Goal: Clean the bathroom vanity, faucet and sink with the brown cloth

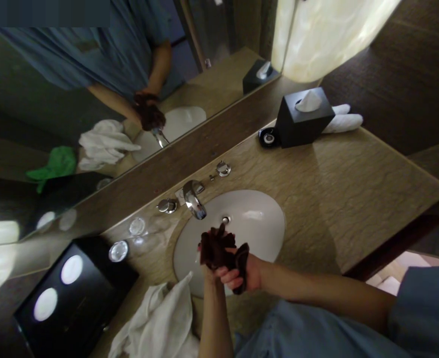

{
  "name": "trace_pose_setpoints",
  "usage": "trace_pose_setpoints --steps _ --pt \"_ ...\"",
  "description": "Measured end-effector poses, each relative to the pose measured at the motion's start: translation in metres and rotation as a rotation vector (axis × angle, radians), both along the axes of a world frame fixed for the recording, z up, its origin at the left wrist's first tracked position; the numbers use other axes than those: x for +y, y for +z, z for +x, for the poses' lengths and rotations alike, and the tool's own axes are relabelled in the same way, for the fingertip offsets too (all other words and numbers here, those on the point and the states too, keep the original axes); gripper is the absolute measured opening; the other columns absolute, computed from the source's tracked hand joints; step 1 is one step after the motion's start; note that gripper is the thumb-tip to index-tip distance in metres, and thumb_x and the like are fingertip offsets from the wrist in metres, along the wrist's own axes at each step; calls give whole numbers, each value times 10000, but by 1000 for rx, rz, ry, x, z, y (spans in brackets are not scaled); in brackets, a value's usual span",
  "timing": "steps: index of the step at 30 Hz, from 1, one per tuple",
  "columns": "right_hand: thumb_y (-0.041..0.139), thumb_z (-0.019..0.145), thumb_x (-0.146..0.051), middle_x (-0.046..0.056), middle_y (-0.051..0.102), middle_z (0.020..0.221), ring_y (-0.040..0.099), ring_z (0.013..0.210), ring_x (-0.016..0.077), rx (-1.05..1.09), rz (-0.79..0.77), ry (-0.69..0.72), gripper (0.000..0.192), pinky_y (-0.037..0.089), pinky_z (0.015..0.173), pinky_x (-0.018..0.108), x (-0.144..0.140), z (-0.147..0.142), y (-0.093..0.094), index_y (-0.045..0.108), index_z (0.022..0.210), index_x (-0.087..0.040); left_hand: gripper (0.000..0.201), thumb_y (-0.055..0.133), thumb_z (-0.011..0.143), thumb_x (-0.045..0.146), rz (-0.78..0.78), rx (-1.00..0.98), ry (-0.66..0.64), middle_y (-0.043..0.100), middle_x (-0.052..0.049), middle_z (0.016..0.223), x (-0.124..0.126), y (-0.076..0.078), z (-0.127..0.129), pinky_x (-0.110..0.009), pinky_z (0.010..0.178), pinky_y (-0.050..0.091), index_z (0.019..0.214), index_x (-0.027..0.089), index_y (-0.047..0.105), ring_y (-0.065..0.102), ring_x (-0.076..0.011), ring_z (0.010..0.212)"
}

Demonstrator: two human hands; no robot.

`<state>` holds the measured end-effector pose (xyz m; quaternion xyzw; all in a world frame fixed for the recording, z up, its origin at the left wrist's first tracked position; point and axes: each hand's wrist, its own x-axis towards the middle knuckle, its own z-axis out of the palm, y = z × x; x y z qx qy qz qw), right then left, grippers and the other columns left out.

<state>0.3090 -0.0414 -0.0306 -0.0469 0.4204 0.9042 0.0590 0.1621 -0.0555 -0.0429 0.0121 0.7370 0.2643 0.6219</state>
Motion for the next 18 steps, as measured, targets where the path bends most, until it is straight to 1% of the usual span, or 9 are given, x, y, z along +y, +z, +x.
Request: trace_pose_setpoints --steps 2,3,5,8,11,13,14,16,18 --pt "677 715 -455 -62 395 539 272 383 56 -181 489 328 402 259 350 189 1 2 -17 510 893 -135 836 845 522 775 -9 -10 37 646 -59 987 5 -1 4 -366 864 546 1025 192 518 656 -216 941" --pt "626 717 -440 -43 413 534 313 391 84 -303 770 486 358 290 367 220 0 2 -26 539 890 -140 804 912 522 643 -27 33 27 631 -33 954 7 -1 5 -319 828 533 1045 187 507 640 -176 881" --pt "628 677 -380 9 527 618 444 480 120 -555 1228 681 297 342 440 248 -1 2 -44 586 852 -144 816 948 526 500 -78 169 -25 629 -18 966 10 0 6 -266 802 503 1138 169 522 615 -137 852" --pt "743 584 -354 40 604 696 558 625 174 -708 1582 817 301 354 546 270 -3 -4 -60 628 762 -142 803 916 568 539 -156 247 -160 666 -77 1045 14 2 5 -265 823 493 1174 111 609 623 -159 910" --pt "790 626 -448 74 673 784 651 774 280 -799 1851 802 436 410 661 320 -13 -9 -70 706 931 -147 638 911 600 475 -189 170 -360 680 -97 932 20 13 4 -283 780 490 1027 74 659 621 -179 839" --pt "817 652 -458 122 710 1006 662 969 321 -953 1791 649 562 460 823 368 -24 -7 -74 694 1090 -128 519 884 668 414 -115 342 -609 668 -84 933 25 24 6 -296 798 493 1010 97 656 616 -181 850" --pt "828 655 -440 133 697 1100 646 1043 320 -989 1638 540 585 463 899 388 -30 -5 -76 677 1124 -124 445 854 728 389 -9 489 -763 656 -80 968 26 29 8 -301 823 496 1015 115 653 612 -180 884" --pt "836 662 -389 101 668 1156 620 1093 285 -815 1107 284 549 467 979 436 -38 3 -75 652 1120 -149 293 773 848 293 333 760 -1049 616 -85 1090 27 40 12 -304 903 497 1054 141 630 588 -178 1014" --pt "823 722 -387 47 662 1091 626 1042 235 -464 480 14 480 502 967 461 -41 11 -70 629 1103 -169 263 693 893 130 702 833 -1245 564 -114 1235 24 48 16 -337 1030 473 1135 139 590 523 -203 1199"
